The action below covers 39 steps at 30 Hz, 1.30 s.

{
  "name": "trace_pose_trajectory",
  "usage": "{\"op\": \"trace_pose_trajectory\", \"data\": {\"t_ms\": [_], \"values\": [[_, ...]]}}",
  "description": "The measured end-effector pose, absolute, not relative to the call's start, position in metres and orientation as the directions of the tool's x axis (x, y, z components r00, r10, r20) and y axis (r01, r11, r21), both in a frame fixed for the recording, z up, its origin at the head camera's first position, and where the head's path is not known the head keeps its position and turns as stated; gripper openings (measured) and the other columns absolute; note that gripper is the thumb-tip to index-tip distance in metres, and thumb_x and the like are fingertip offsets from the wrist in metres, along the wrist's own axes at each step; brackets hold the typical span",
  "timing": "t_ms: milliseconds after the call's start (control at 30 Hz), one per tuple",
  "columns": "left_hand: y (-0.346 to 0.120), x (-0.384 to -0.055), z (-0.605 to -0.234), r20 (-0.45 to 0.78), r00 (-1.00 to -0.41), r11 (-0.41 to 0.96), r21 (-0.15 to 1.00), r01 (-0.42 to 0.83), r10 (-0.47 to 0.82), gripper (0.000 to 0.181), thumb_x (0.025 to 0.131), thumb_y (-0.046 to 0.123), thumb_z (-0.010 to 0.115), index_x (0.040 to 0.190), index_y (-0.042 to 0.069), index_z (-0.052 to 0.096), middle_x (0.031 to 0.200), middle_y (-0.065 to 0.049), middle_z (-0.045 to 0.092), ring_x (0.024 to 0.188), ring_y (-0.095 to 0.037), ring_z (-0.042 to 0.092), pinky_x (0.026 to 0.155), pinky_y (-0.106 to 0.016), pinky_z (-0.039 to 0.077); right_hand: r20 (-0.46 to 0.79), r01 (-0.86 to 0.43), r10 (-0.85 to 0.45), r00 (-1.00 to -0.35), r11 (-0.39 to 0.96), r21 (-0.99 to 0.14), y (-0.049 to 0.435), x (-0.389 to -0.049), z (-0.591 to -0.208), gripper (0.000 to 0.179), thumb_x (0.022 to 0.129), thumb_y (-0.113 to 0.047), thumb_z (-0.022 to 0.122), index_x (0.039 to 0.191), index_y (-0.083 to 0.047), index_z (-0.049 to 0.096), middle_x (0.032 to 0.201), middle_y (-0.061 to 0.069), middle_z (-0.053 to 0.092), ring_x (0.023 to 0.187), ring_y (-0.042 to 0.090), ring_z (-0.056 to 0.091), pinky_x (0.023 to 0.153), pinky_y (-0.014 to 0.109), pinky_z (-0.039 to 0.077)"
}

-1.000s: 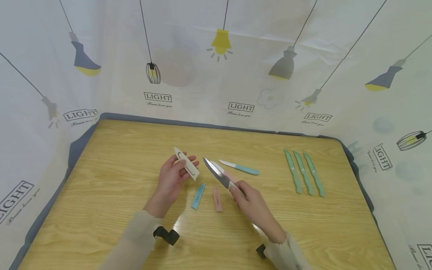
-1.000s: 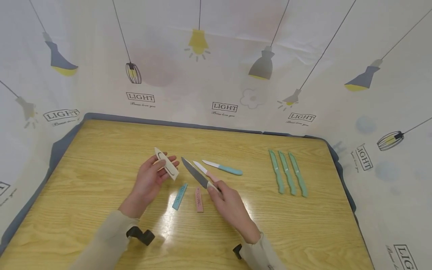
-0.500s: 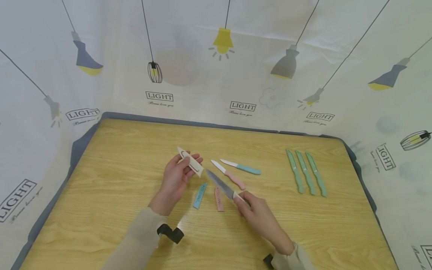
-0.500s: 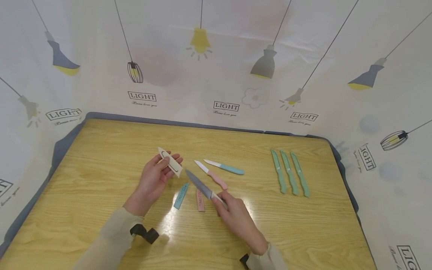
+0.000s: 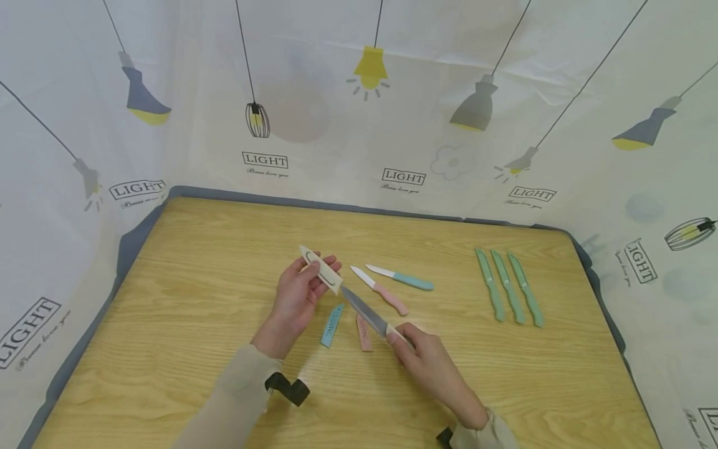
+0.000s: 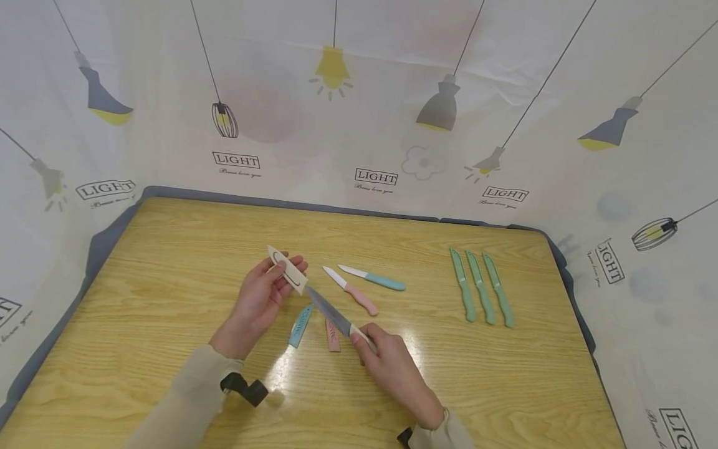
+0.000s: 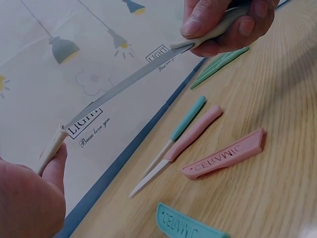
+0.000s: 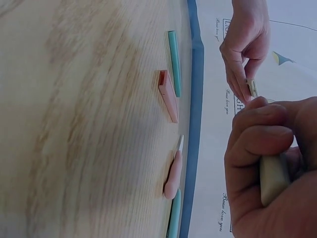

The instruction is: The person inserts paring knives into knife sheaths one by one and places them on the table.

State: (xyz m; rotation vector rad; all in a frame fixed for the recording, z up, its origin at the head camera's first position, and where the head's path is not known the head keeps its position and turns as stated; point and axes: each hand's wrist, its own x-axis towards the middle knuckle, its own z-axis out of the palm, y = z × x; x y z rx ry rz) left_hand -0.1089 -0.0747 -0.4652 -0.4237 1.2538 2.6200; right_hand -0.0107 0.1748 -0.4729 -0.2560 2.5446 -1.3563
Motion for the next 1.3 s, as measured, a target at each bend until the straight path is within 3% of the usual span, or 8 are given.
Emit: {"op": "trace_pose_trajectory", "data": {"t_ms": [400,667,1100,1300], "values": [[-0.074,-0.107,-0.461,-0.339,-0.937,-0.590,0.740,-0.323,0.087,0.033,0.111,0.005,0.041,0.144,-0.001,0.040,0.141,-0.028,0.057,0.115,-0.025,0.070,0.100,-0.038,0.058,-0.159,-0.030,-0.299,-0.941,0.539,-0.842,0.177,-0.013,-0.472,0.037,0.110,-0.034,0.053,0.105,-0.001,0.068,0.066,0.000,0.059,0.048,0.003,0.044,0.039,0.018,0.035],[-0.072,-0.106,-0.459,-0.314,-0.942,-0.564,0.760,-0.323,0.116,0.038,0.111,0.004,0.040,0.149,-0.002,0.036,0.143,-0.028,0.056,0.120,-0.028,0.068,0.100,-0.038,0.057,-0.148,-0.032,-0.283,-0.948,0.545,-0.838,0.175,-0.015,-0.469,0.034,0.110,-0.032,0.054,0.097,-0.003,0.067,0.061,-0.007,0.055,0.045,0.002,0.039,0.038,0.017,0.029],[-0.068,-0.105,-0.462,-0.289,-0.948,-0.518,0.795,-0.315,0.133,0.043,0.110,0.000,0.041,0.152,-0.006,0.033,0.142,-0.029,0.056,0.118,-0.028,0.069,0.099,-0.037,0.057,-0.171,-0.002,-0.275,-0.946,0.532,-0.847,0.169,-0.017,-0.462,0.034,0.110,-0.032,0.054,0.106,-0.002,0.070,0.067,0.000,0.059,0.049,0.005,0.043,0.040,0.018,0.032],[-0.067,-0.103,-0.462,-0.289,-0.948,-0.511,0.800,-0.314,0.131,0.041,0.109,-0.001,0.045,0.149,-0.004,0.039,0.140,-0.029,0.058,0.118,-0.029,0.069,0.099,-0.036,0.058,-0.160,-0.013,-0.289,-0.944,0.517,-0.856,0.165,-0.019,-0.461,0.034,0.110,-0.030,0.053,0.107,-0.001,0.070,0.067,-0.001,0.059,0.049,0.005,0.044,0.040,0.018,0.033]]}}
